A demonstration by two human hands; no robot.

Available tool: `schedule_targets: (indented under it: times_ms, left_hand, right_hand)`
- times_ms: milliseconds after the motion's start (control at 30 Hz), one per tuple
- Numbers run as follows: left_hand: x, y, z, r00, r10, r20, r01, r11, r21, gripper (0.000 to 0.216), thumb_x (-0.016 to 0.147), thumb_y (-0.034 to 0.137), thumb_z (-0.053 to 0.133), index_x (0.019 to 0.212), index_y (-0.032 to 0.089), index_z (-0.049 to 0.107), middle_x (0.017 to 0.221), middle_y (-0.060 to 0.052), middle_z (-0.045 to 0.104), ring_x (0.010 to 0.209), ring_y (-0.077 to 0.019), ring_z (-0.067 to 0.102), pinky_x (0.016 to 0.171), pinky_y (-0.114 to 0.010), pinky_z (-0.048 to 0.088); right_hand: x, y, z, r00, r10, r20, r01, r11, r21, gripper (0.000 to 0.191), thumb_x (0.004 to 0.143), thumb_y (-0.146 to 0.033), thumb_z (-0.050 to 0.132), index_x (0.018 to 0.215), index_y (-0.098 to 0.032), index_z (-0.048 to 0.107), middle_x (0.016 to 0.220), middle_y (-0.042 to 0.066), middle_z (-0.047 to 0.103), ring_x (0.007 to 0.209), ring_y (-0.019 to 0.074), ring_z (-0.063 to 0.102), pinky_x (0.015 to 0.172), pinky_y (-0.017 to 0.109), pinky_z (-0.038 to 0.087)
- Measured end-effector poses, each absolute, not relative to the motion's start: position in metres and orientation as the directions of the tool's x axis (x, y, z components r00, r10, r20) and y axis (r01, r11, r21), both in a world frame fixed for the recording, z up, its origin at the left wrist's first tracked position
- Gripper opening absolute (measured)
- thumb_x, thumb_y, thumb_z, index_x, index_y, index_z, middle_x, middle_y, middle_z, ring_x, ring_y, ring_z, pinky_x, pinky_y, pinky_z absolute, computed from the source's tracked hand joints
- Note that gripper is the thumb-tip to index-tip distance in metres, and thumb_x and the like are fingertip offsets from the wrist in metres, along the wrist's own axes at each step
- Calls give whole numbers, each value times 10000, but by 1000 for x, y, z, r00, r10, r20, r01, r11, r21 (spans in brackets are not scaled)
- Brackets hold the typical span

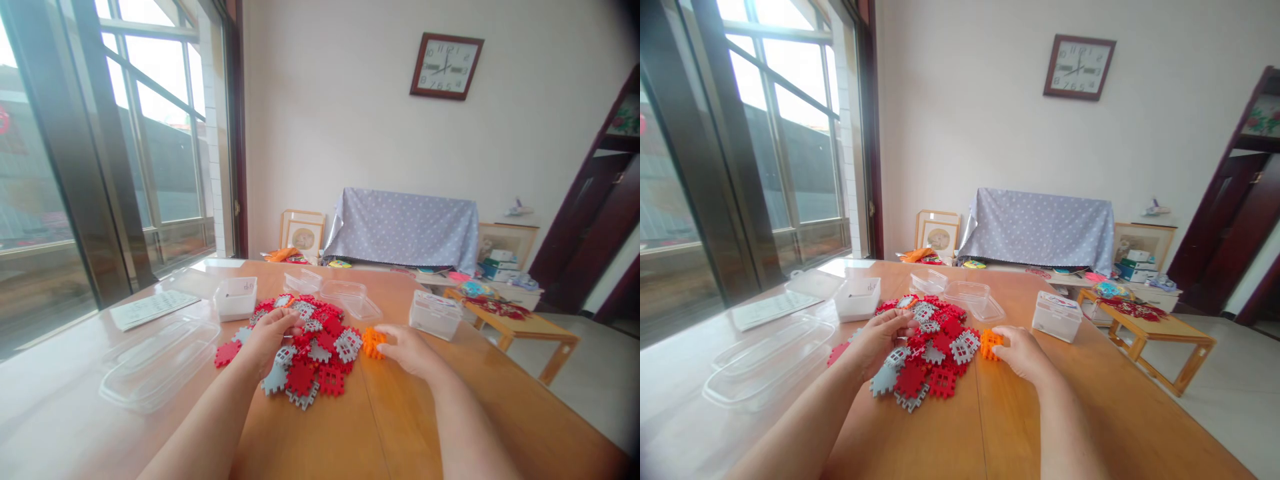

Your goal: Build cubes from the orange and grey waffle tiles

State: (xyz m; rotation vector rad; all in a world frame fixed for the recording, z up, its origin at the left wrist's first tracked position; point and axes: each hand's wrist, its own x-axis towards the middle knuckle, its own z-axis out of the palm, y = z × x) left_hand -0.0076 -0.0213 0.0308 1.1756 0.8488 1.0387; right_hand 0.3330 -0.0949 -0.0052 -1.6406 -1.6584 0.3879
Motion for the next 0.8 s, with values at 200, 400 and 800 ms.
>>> schedule_targets:
  times_ms: [200,400,800]
  left_hand:
    - [-14,-13,28,250,968,15,-162,27,986,455,703,528,776,928,172,605,954,-80,723,749,-139,643,645,-236,418]
    - [-21,-3,27,81,993,87,-60,-82,995,396,712,484,743,907,164,617,781,-18,662,667,-130,579,639,-247,419]
    - [-28,17,3,-180,933,312,358,-233,904,308,801,396,586,975,154,667,892,-76,710,834,-212,640,742,-294,456]
  right_hand:
    - [335,-94,-10,114,945,308,692,147,-707,475,701,-294,739,1166,-200,740,1278,108,699,1235,320,617,1096,517,415]
    - [314,-91,2,193,867,459,815,119,-567,434,846,-346,578,1250,-218,674,1274,94,695,1213,275,614,1068,456,437]
    - [267,-89,-9,194,809,555,853,140,-502,321,927,-298,392,1044,-263,689,1060,33,760,989,233,704,835,335,518]
